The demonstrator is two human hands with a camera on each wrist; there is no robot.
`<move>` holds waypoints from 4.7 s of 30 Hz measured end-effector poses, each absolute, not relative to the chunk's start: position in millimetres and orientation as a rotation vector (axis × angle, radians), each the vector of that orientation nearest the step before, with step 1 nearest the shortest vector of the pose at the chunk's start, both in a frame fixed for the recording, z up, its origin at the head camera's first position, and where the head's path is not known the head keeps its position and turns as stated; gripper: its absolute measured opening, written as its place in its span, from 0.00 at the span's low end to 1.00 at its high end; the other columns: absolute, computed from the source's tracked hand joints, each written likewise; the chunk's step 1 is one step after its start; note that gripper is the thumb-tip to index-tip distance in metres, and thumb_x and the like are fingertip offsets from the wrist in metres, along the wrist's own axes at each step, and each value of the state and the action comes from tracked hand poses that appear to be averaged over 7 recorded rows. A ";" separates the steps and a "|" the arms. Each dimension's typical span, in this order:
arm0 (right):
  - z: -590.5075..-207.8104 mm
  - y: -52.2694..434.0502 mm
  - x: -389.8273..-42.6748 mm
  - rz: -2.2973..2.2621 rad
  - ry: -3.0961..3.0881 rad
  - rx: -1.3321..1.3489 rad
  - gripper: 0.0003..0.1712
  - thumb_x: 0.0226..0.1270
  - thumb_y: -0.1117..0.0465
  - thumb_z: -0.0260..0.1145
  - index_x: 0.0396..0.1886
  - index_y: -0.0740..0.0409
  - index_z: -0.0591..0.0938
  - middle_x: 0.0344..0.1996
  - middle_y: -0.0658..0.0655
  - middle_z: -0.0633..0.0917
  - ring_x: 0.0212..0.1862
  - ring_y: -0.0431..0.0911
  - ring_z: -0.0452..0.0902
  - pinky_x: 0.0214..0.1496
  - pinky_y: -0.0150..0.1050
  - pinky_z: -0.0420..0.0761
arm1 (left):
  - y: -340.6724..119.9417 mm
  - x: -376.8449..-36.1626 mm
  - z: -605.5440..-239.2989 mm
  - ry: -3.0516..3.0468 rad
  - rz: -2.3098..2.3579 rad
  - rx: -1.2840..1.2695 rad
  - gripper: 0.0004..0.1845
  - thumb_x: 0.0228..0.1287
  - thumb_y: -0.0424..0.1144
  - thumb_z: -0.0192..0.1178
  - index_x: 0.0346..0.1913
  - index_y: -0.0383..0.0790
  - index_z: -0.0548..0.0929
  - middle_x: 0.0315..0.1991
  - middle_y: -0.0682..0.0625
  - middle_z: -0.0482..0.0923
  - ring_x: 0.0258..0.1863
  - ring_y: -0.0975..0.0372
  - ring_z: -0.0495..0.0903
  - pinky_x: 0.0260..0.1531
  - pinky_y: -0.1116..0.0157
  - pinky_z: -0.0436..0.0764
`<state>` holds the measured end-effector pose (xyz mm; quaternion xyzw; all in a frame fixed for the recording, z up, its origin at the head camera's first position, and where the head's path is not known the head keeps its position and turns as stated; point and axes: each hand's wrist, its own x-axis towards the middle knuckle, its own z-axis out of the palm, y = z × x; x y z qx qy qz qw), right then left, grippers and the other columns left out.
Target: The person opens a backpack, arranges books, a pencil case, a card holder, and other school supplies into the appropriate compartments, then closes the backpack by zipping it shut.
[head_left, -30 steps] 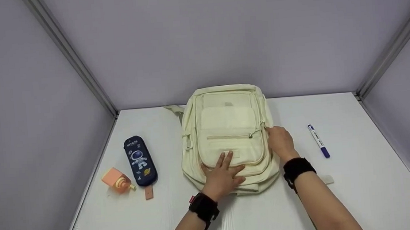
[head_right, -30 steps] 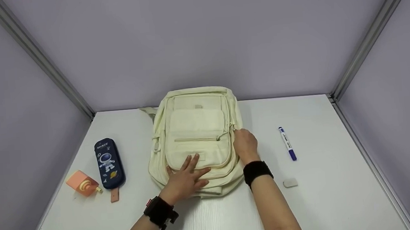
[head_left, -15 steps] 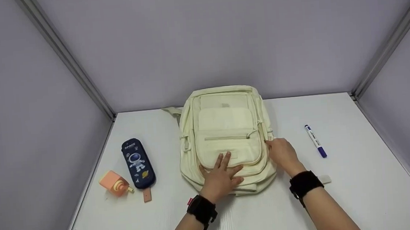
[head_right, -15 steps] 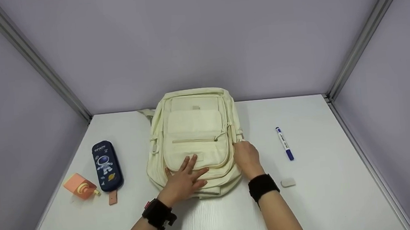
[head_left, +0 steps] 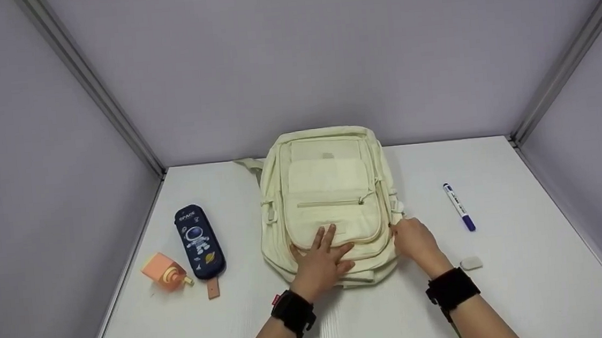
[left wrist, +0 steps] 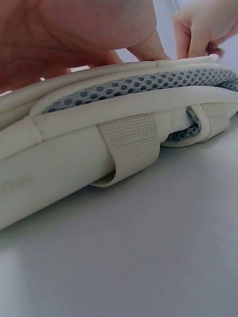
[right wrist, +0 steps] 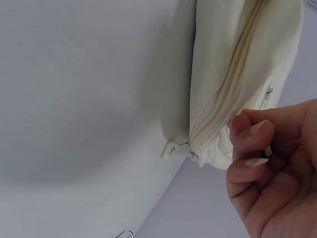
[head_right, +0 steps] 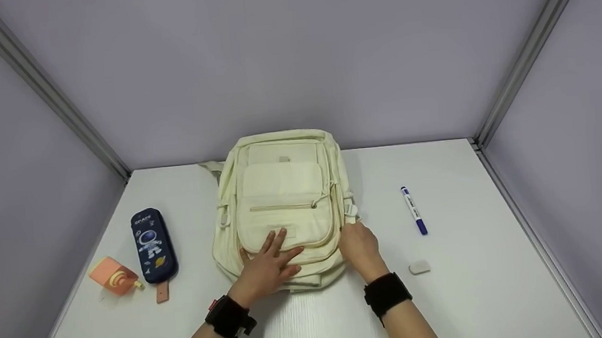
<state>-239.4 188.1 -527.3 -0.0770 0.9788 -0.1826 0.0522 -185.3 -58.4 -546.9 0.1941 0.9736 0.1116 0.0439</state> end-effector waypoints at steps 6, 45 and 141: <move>-528.7 189.1 -227.0 -0.577 2.958 -0.274 0.10 0.60 0.71 0.63 0.24 0.61 0.87 0.18 0.58 0.79 0.21 0.48 0.68 0.23 0.44 0.72 | -58.5 -185.2 -549.6 3.006 0.347 0.615 0.26 0.71 0.64 0.44 0.70 0.69 0.69 0.78 0.50 0.49 0.76 0.52 0.48 0.52 0.23 0.52; -515.8 127.3 -170.2 -1.029 2.869 -0.557 0.06 0.59 0.74 0.66 0.28 0.64 0.87 0.26 0.53 0.86 0.24 0.38 0.73 0.27 0.36 0.74 | -55.1 -177.7 -571.8 3.246 0.254 0.621 0.26 0.69 0.66 0.46 0.67 0.68 0.73 0.74 0.47 0.59 0.73 0.50 0.57 0.51 0.28 0.64; -537.7 142.8 -194.8 -0.530 3.121 -1.179 0.04 0.58 0.58 0.75 0.26 0.49 0.87 0.30 0.48 0.83 0.35 0.46 0.79 0.43 0.48 0.75 | -137.8 -165.9 -565.8 3.555 0.771 0.404 0.07 0.61 0.31 0.68 0.33 0.36 0.78 0.33 0.45 0.78 0.33 0.53 0.80 0.36 0.55 0.77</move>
